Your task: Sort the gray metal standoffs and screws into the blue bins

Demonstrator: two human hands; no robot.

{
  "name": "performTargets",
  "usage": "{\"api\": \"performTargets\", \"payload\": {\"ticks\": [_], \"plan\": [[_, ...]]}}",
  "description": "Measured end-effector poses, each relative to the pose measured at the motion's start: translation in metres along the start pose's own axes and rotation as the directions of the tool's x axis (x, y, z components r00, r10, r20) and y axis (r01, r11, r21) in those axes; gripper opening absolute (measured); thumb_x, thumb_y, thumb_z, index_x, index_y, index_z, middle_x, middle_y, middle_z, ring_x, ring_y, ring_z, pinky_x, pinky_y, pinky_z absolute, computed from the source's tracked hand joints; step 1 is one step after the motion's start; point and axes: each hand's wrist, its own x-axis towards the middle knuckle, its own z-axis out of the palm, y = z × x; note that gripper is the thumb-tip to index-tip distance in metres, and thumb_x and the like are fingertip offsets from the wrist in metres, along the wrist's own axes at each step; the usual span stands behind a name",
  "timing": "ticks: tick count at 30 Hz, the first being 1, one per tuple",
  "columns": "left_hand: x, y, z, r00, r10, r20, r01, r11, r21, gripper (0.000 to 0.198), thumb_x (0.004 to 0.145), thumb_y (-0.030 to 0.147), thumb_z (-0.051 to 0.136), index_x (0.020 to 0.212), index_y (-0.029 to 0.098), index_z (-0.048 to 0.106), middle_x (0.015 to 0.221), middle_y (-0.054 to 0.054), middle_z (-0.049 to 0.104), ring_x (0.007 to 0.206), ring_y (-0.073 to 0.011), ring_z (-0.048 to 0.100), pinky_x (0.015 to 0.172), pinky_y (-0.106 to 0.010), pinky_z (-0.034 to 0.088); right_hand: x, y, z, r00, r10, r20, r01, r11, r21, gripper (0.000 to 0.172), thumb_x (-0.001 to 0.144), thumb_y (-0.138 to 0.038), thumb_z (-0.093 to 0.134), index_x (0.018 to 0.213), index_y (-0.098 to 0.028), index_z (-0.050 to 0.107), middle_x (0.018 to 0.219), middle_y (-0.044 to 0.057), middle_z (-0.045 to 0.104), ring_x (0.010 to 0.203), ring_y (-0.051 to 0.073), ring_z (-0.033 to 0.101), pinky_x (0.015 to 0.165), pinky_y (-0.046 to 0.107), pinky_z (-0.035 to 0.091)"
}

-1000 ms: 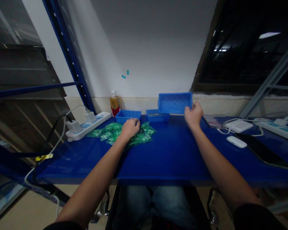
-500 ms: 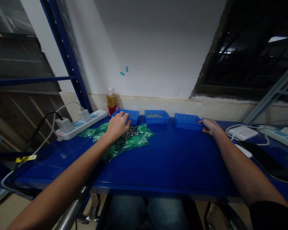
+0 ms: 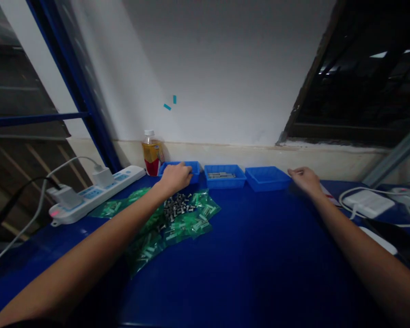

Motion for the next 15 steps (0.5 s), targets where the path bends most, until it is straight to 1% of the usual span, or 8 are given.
{"api": "performTargets", "payload": {"ticks": [1,2,5,7,9,10,12,15], "plan": [[0.003,0.003,-0.002,0.999,0.012,-0.037,-0.013,1.0,-0.024,0.037,0.09,0.038,0.035,0.107,0.018,0.062,0.101,-0.012,0.061,0.085,-0.0273,0.062,0.072,-0.035,0.045,-0.004,-0.01,0.0,0.986,-0.135,-0.101,0.122,0.984,-0.129,0.022,0.076,-0.038,0.058,0.078,-0.016,0.058,0.068,0.007,0.058,0.069,0.022,0.055,0.064,0.034,0.041],[0.007,0.007,-0.005,0.996,0.035,-0.085,-0.04,0.998,-0.058,0.038,0.092,0.038,0.033,0.108,0.017,0.061,0.101,-0.012,0.061,0.087,-0.0264,0.061,0.074,-0.035,0.045,-0.011,-0.024,0.002,0.943,-0.29,-0.163,0.249,0.94,-0.233,0.022,0.079,-0.037,0.056,0.083,-0.016,0.059,0.074,0.009,0.059,0.076,0.024,0.055,0.07,0.035,0.041],[0.021,0.018,-0.011,0.966,0.155,-0.208,-0.195,0.964,-0.183,0.036,0.094,0.032,0.031,0.107,0.016,0.059,0.099,-0.011,0.062,0.093,-0.0228,0.059,0.081,-0.033,0.043,-0.048,-0.072,0.015,0.75,-0.66,0.043,0.642,0.71,-0.291,0.029,0.083,-0.04,0.052,0.096,-0.015,0.059,0.086,0.01,0.061,0.085,0.025,0.054,0.078,0.036,0.039],[0.034,0.025,-0.013,0.941,0.252,-0.226,-0.305,0.92,-0.245,0.033,0.093,0.028,0.032,0.104,0.014,0.06,0.097,-0.01,0.063,0.094,-0.0206,0.058,0.083,-0.031,0.042,-0.077,-0.101,0.029,0.594,-0.783,0.186,0.793,0.53,-0.302,0.034,0.083,-0.044,0.053,0.104,-0.016,0.057,0.096,0.011,0.06,0.093,0.028,0.051,0.08,0.037,0.037],[0.048,0.033,-0.013,0.919,0.344,-0.195,-0.387,0.881,-0.272,0.03,0.092,0.024,0.035,0.102,0.013,0.061,0.097,-0.01,0.063,0.092,-0.0194,0.058,0.083,-0.029,0.043,-0.098,-0.12,0.044,0.482,-0.827,0.289,0.866,0.399,-0.301,0.034,0.084,-0.042,0.054,0.106,-0.016,0.056,0.1,0.012,0.058,0.097,0.029,0.049,0.081,0.039,0.035],[0.054,0.038,-0.013,0.908,0.389,-0.155,-0.418,0.867,-0.273,0.029,0.091,0.022,0.036,0.102,0.013,0.062,0.097,-0.011,0.064,0.092,-0.0193,0.058,0.082,-0.029,0.043,-0.105,-0.125,0.052,0.458,-0.83,0.317,0.878,0.367,-0.306,0.03,0.085,-0.038,0.054,0.104,-0.015,0.056,0.097,0.012,0.058,0.095,0.029,0.049,0.08,0.039,0.035],[0.065,0.049,-0.012,0.891,0.453,-0.024,-0.442,0.857,-0.265,0.027,0.088,0.021,0.041,0.103,0.013,0.062,0.1,-0.012,0.063,0.091,-0.0202,0.059,0.079,-0.029,0.044,-0.109,-0.128,0.065,0.453,-0.824,0.341,0.882,0.358,-0.306,0.019,0.086,-0.028,0.053,0.097,-0.013,0.055,0.091,0.011,0.057,0.089,0.027,0.049,0.077,0.037,0.036],[0.073,0.067,-0.01,0.882,0.432,0.191,-0.389,0.893,-0.224,0.029,0.086,0.024,0.047,0.108,0.011,0.06,0.105,-0.016,0.062,0.085,-0.0225,0.061,0.07,-0.03,0.045,-0.106,-0.122,0.077,0.45,-0.822,0.349,0.892,0.392,-0.227,0.008,0.086,-0.019,0.051,0.09,-0.013,0.053,0.087,0.01,0.054,0.083,0.025,0.048,0.073,0.035,0.038]]}}
